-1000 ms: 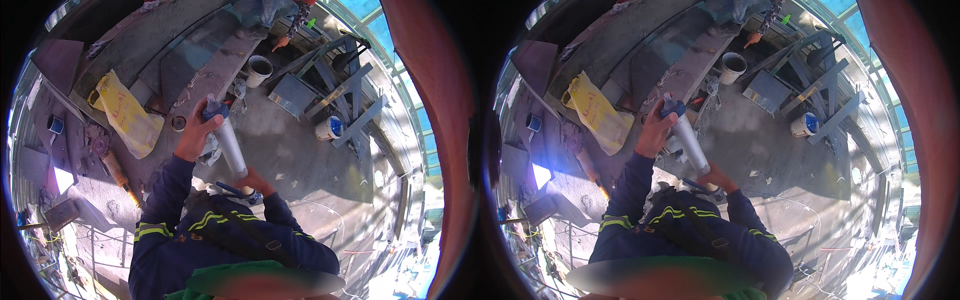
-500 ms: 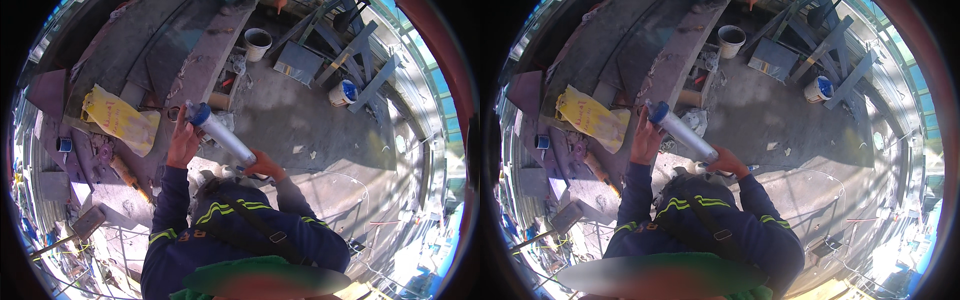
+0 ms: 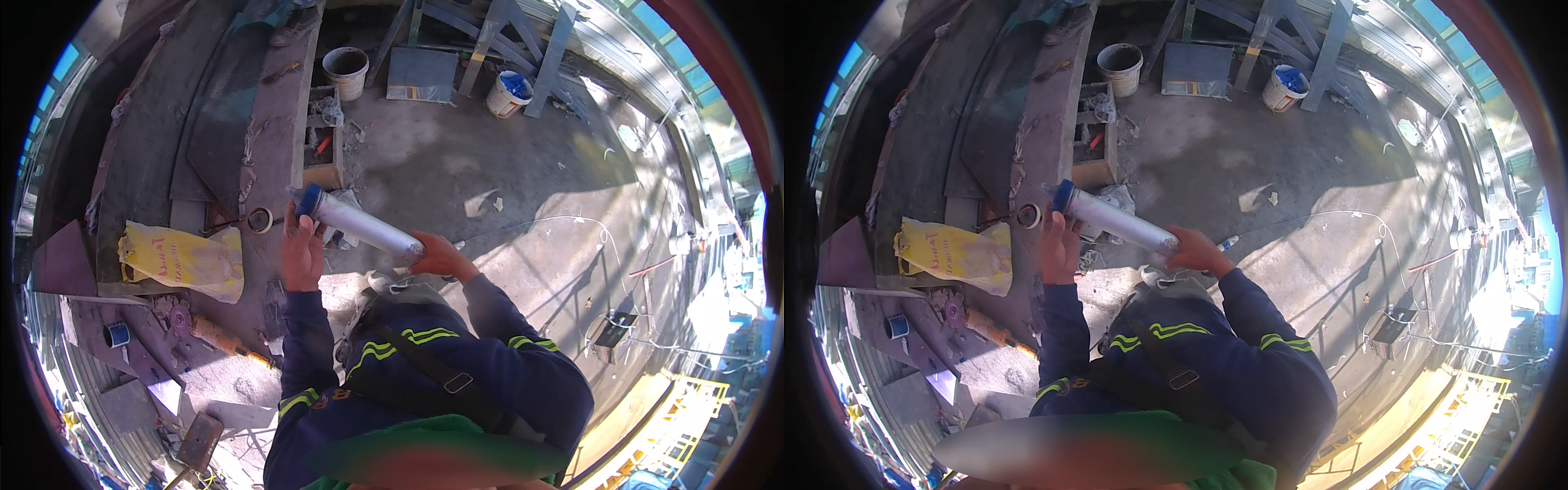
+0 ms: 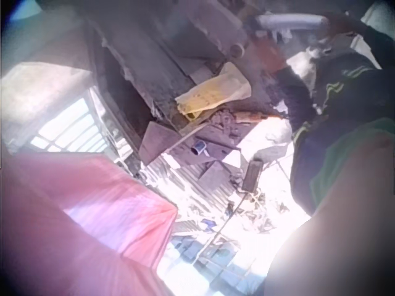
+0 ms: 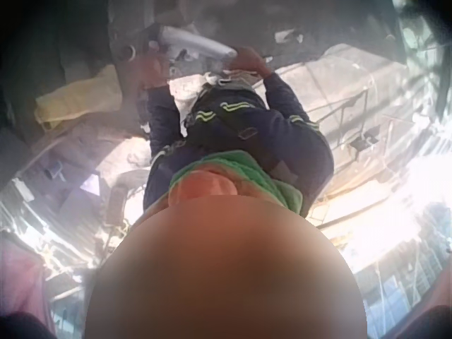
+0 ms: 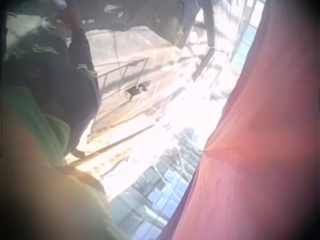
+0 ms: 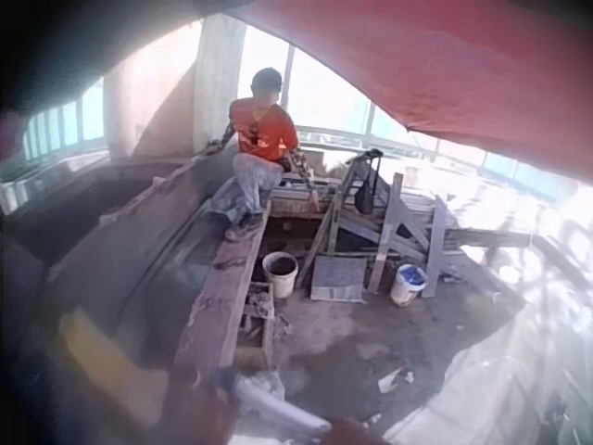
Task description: The person uses an angle grinder to cut a metal sheet on the floor, then walks to a workbench and handles a caulking gun, removing its cap and preparing it for use.
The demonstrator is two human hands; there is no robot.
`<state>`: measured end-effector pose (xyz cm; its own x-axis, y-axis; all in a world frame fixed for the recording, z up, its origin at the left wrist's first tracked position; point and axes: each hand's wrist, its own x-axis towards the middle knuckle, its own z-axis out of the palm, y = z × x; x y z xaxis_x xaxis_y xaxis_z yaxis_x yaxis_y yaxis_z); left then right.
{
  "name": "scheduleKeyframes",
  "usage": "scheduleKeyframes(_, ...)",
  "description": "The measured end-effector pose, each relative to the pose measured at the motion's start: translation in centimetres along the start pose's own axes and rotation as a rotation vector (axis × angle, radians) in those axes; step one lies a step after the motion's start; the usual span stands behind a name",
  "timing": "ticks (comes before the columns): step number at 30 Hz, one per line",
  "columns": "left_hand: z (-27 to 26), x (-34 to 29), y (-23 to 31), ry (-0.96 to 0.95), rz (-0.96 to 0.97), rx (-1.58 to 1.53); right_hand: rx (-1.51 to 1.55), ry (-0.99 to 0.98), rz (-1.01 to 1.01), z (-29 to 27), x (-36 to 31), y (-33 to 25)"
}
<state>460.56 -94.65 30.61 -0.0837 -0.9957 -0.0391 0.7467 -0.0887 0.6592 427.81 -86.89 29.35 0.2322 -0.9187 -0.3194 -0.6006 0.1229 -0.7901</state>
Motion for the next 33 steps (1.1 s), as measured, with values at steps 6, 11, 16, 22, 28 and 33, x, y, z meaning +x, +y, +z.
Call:
scheduleKeyframes(6,0.1,-2.2,-1.8,-0.206,-0.145,-0.105,0.069,-0.053,0.015,0.1,-5.3,0.1)
scheduleKeyframes(11,1.8,-2.0,-1.6,-0.335,-0.17,-0.198,0.082,-0.098,0.044,-0.6,-6.2,-0.1)
scheduleKeyframes(16,3.3,0.2,-2.9,-0.287,-0.098,-0.152,-0.039,0.02,0.059,-2.3,-5.8,-0.3)
scheduleKeyframes(22,4.8,4.8,-6.7,-0.22,-0.147,-0.183,-0.126,0.146,0.106,-5.4,-2.8,0.8)
scheduleKeyframes(28,6.4,12.0,-10.9,-0.246,-0.152,-0.13,-0.099,0.042,0.033,-12.4,5.9,7.0)
scheduleKeyframes(33,10.2,19.7,-14.8,-0.196,-0.103,0.033,-0.056,-0.06,-0.052,-20.6,16.0,12.6)
